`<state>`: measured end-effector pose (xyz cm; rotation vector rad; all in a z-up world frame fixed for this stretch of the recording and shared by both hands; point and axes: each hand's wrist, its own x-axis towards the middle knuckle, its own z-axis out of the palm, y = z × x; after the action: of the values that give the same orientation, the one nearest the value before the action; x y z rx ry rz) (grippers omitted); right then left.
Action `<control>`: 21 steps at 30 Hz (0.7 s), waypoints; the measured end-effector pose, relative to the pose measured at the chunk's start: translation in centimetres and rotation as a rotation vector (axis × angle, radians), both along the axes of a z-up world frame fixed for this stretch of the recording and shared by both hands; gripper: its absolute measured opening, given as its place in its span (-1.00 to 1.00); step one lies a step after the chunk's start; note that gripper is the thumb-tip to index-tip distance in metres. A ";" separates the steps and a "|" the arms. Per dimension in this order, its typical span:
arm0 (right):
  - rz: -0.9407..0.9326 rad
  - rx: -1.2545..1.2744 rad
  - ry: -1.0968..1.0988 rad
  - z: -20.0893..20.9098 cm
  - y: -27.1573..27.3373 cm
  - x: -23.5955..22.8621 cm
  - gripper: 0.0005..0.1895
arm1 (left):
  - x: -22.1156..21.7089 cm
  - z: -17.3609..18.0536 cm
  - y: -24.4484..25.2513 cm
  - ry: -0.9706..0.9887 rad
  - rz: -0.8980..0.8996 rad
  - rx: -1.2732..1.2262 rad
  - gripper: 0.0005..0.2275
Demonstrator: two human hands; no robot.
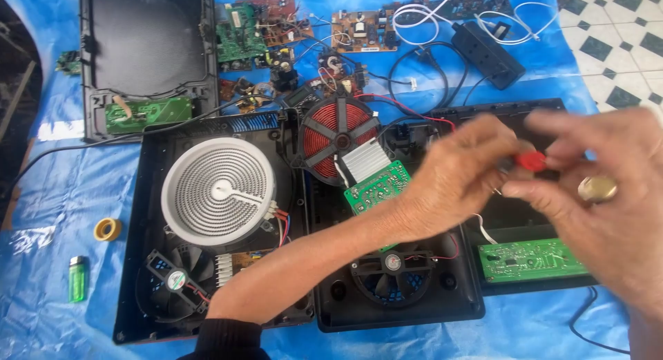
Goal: The person solders a green circuit board using a soldering iron and solder wire. They then use a multimeter to test the board and handle various electronic components on the workbench.
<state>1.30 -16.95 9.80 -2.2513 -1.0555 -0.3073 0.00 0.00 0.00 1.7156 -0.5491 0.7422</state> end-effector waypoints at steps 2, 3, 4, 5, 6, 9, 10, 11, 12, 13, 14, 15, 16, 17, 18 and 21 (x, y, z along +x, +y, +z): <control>-0.005 -0.033 -0.037 0.2 -0.8 1.6 -0.26 | 0.3 1.9 0.9 -0.043 0.073 -0.045 -0.83; -0.008 -0.060 -0.069 0.2 -1.3 2.3 -0.26 | 0.4 2.8 1.2 -0.080 0.149 -0.083 -0.88; -0.026 -0.064 -0.069 0.5 -0.6 2.4 -0.26 | 0.1 3.7 1.0 -0.079 0.131 -0.087 -0.88; 0.028 -0.058 -0.098 0.8 0.2 2.7 -0.51 | 0.0 4.8 0.9 -0.056 0.136 -0.137 -0.90; 0.082 -0.053 -0.126 1.2 1.1 3.1 -0.73 | -0.3 5.9 0.8 -0.031 0.140 -0.187 -0.91; 0.072 -0.017 -0.278 -1.5 0.8 5.9 -0.61 | 1.2 5.9 0.4 -0.164 0.143 -0.163 -0.91; 0.069 -0.016 -0.278 -1.7 0.8 6.5 -0.61 | 1.9 5.6 0.4 -0.164 0.139 -0.162 -0.91; 0.066 -0.016 -0.323 -2.0 0.7 7.1 -0.72 | 2.6 5.3 0.3 -0.133 0.130 -0.178 -0.89; 0.063 -0.016 -0.367 -2.3 0.7 7.7 -0.81 | 3.2 5.0 0.3 -0.102 0.121 -0.194 -0.87; 0.061 -0.017 -0.368 -2.6 0.3 8.5 -0.81 | 3.8 4.2 0.3 -0.104 0.119 -0.194 -0.87; 0.053 -0.022 -0.400 -2.9 -0.1 9.3 -0.91 | 4.3 3.4 0.3 -0.031 0.176 -0.109 -0.72; 0.044 -0.029 -0.433 -3.2 -0.6 10.1 -0.87 | 4.9 2.6 0.2 0.039 0.230 -0.026 -0.57; 0.040 -0.032 -0.437 -2.6 -1.2 10.7 -0.87 | 5.2 2.6 0.3 0.035 0.226 -0.028 -0.57; 0.025 0.022 -0.339 -2.1 -1.8 11.2 -0.92 | 5.5 2.6 0.4 0.150 0.136 -0.046 -0.54; 0.010 0.075 -0.241 -1.7 -2.5 11.7 -0.94 | 5.8 2.5 0.5 0.263 0.044 -0.062 -0.50; -0.099 0.201 0.247 -0.4 -3.7 12.5 -0.84 | 7.6 1.2 0.5 0.485 0.111 0.219 -0.42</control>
<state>13.84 -20.63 9.42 -2.0999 -0.7520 -0.1623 7.64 0.50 1.16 2.0563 -0.2029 0.3261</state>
